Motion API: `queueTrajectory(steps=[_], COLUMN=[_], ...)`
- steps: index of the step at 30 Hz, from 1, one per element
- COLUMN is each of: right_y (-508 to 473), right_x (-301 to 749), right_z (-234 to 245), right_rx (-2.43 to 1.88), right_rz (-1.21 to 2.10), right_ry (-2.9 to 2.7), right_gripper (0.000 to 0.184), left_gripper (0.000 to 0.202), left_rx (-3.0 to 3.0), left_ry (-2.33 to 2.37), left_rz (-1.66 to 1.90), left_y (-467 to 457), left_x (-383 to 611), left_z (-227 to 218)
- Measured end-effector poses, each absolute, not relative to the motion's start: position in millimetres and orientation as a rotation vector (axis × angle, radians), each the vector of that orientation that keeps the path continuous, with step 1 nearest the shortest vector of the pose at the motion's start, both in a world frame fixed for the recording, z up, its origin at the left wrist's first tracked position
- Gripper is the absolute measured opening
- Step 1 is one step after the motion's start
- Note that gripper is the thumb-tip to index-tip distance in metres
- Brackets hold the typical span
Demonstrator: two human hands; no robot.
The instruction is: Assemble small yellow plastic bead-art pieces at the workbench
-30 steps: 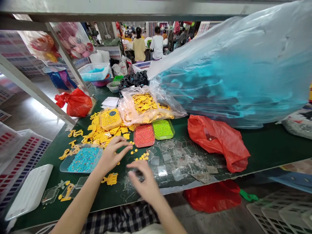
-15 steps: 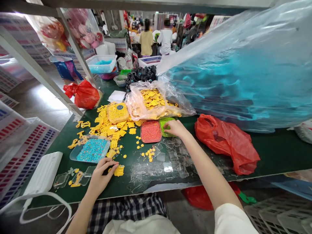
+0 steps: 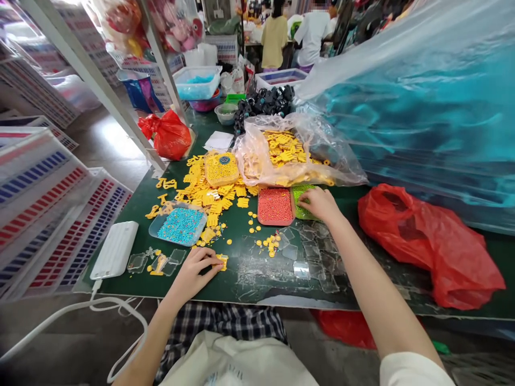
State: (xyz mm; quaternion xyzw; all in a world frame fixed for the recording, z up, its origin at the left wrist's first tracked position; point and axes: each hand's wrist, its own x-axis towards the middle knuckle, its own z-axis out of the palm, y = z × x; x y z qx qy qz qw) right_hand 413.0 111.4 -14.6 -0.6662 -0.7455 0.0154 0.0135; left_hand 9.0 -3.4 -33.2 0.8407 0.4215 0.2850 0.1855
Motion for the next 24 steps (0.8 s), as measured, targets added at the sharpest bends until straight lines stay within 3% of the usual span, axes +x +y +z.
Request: queueTrajectory(steps=[5, 11, 18, 24], right_y=[86.3, 13.4, -45.9, -66.3], right_x=[395.9, 314.0, 235.8, 223.8], right_z=[4.7, 30.2, -25.2, -55.5], right_rx=[-1.907, -1.481, -1.374, -1.451], right_rz=[-0.238, -0.069, 0.215, 0.201], right_ry=[-2.17, -2.093, -1.922, -1.708], right_gripper=[0.028, 0.028, 0.02, 0.013], left_gripper=[0.018, 0.014, 0.018, 0.013], left_rx=[2.41, 2.353, 2.218, 2.211], left_ry=[1.189, 1.181, 1.231, 1.288], left_rz=[0.764, 0.738, 0.885, 0.969], left_y=[-3.5, -3.4, -2.4, -10.2], left_x=[7.8, 6.7, 5.6, -5.0], left_z=[-34.8, -32.3, -33.5, -37.0])
